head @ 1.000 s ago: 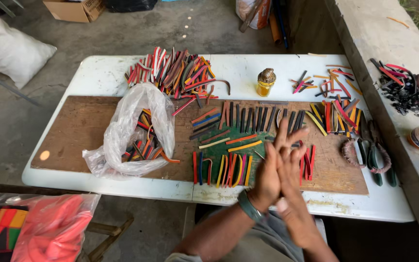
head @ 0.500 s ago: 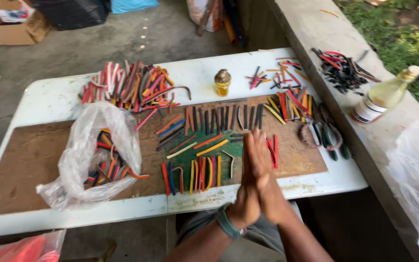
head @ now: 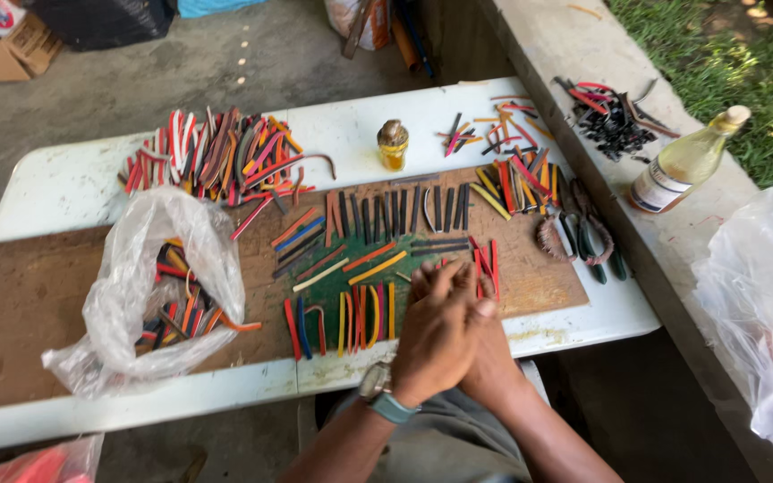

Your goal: The person repeatedly picks up small colored rubber strips from a table, rubs them between the fingers, and places them back down. The person also briefly handles a small jar and a plastic bag containing more strips. The task appears to be sorting or inspecting the strips by hand.

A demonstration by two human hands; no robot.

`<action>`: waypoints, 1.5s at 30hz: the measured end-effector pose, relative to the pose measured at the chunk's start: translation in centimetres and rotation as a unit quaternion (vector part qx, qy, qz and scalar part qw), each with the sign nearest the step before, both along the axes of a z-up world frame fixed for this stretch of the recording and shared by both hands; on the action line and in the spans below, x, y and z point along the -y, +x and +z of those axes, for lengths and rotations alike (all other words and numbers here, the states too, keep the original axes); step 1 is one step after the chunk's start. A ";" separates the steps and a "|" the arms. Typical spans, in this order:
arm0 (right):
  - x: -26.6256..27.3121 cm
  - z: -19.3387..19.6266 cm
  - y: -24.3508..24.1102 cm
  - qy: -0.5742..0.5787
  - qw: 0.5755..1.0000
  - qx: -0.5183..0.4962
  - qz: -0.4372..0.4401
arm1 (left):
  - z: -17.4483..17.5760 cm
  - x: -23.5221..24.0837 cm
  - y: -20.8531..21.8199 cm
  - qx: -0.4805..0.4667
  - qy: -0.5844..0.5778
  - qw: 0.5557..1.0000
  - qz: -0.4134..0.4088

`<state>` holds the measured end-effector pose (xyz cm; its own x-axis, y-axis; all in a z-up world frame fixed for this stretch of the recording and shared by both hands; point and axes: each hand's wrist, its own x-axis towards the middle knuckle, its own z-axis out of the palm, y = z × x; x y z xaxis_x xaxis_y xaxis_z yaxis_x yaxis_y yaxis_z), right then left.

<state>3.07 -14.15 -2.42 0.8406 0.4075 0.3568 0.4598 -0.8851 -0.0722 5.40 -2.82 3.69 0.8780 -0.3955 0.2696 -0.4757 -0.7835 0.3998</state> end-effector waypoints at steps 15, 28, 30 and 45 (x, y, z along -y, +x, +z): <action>-0.9 4.0 -3.4 0.407 0.881 -0.174 0.169 | -3.7 0.1 1.9 -0.139 -0.632 0.753 -0.118; 2.3 1.3 3.6 0.815 0.357 -0.353 0.289 | -4.8 0.9 -4.6 -0.040 -0.371 0.905 -0.203; 3.7 1.8 4.1 0.832 0.175 -0.388 0.356 | -5.2 -1.9 -5.1 -0.104 -0.355 0.867 -0.334; 1.4 1.9 0.2 0.664 0.711 -0.183 0.141 | -4.7 4.4 -2.5 0.014 -0.363 0.917 -0.163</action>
